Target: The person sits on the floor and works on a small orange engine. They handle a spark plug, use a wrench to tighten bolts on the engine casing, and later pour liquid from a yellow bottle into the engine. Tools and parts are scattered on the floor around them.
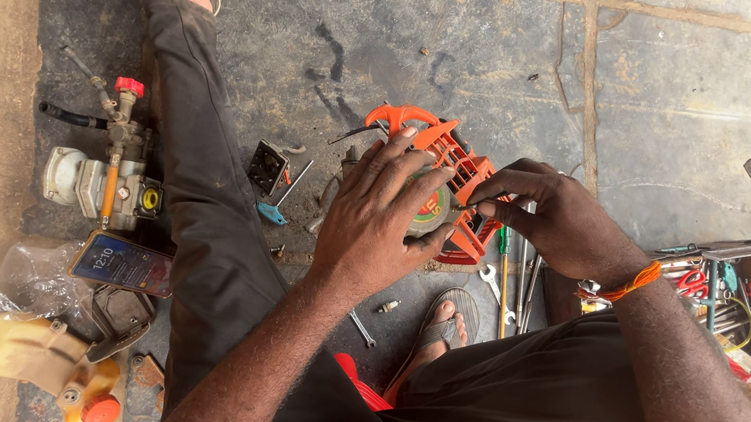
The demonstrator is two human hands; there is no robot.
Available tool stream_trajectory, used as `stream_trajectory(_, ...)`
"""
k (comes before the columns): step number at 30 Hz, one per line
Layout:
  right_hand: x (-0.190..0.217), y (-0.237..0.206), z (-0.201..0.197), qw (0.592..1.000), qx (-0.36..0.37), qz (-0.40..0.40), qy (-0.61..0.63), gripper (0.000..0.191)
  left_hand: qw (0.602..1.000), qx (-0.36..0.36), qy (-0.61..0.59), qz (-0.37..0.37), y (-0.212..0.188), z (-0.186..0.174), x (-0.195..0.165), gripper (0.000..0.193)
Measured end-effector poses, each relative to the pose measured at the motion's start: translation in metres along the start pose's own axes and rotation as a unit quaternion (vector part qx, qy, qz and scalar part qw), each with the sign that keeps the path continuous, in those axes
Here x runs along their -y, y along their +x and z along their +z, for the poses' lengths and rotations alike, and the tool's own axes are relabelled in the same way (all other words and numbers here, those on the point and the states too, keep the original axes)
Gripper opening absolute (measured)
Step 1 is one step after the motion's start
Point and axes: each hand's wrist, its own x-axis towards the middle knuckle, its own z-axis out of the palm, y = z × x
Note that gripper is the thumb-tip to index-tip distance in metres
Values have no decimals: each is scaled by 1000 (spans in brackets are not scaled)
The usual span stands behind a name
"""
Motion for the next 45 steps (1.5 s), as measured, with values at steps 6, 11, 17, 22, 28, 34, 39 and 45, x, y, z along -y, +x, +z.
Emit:
stream_trajectory(6,1,2,-4,999,11,26,-18,18,1000,-2,-5,4,1,-1,0,63)
stream_trajectory(11,3,4,-7,997,-11,-58,-54,18,1000,-3,-5,5,1,-4,-2,64)
stream_trajectory(17,15,4,-7,974,-68,-147,-156,17,1000,-7,-2,5,3,-6,-4,62)
stream_trajectory(22,29,-3,-5,960,-82,-147,-224,21,1000,-7,-7,3,2,-8,-5,59)
stream_trajectory(28,36,-9,2,993,-20,65,-99,38,1000,-14,-3,0,6,-7,-3,60)
stream_trajectory(34,10,2,21,922,38,118,366,36,1000,-14,-4,-10,7,-8,-8,61)
stream_trajectory(39,-10,3,23,919,36,121,373,22,1000,-14,-14,-6,7,-10,-9,62)
stream_trajectory(45,-14,1,29,904,39,144,402,21,1000,-12,-13,-6,3,-8,-6,64)
